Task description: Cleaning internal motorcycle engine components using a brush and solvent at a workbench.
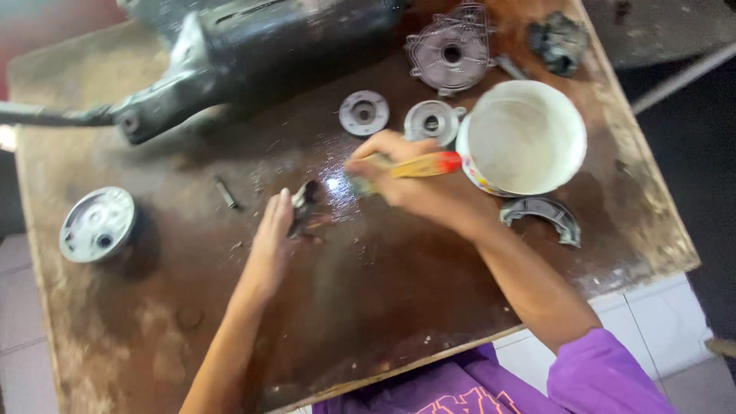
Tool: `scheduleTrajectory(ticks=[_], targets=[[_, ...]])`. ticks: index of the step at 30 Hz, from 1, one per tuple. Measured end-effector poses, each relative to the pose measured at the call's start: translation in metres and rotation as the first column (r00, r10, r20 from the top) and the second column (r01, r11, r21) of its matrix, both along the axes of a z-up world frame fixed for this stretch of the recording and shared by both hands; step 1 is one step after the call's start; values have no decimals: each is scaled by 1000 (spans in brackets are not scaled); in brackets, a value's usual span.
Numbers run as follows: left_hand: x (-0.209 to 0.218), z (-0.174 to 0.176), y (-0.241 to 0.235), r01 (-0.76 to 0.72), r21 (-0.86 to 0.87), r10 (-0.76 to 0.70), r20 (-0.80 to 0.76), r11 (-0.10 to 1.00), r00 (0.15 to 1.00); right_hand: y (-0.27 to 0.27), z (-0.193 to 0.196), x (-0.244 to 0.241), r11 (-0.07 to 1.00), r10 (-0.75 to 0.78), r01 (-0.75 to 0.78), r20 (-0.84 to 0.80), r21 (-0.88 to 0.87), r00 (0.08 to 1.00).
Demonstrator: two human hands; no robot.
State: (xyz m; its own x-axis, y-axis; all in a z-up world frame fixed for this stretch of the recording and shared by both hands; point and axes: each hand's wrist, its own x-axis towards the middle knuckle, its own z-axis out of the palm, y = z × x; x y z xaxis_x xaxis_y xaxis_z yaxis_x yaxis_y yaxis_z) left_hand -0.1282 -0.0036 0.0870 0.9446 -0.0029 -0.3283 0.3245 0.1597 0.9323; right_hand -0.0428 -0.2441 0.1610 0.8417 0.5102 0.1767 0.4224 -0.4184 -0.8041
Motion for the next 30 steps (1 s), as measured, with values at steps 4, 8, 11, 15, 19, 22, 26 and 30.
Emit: scheduleTrajectory(ticks=[4, 8, 11, 15, 19, 22, 26, 30], targets=[[48, -11, -70, 157, -125, -159, -3, 980, 987, -89, 18, 7, 947, -314, 322, -169, 20, 934], [82, -30, -125, 196, -313, -242, -116, 929, 963, -142, -3, 17, 785, -611, 587, -90, -198, 787], [97, -35, -148, 203, -413, -257, -79, 888, 963, -155, -13, 28, 697, -669, 614, -28, -369, 743], [105, -21, -148, 134, -609, -217, -64, 781, 974, -156, -25, 37, 668, -679, 517, -153, -536, 718], [115, -15, -124, -55, -691, -81, -163, 721, 983, -132, -37, 41, 860, -509, 505, -139, -67, 849], [114, -25, -99, -130, -681, 33, -154, 721, 988, -78, -29, 36, 877, -353, 352, -59, 328, 934], [118, -25, -73, -108, -670, 116, -33, 735, 993, -6, -54, 55, 963, -57, 54, 4, 262, 998], [128, -48, -54, -158, -517, 268, 145, 841, 953, 41, -101, 81, 900, -156, 29, 258, 435, 953]])
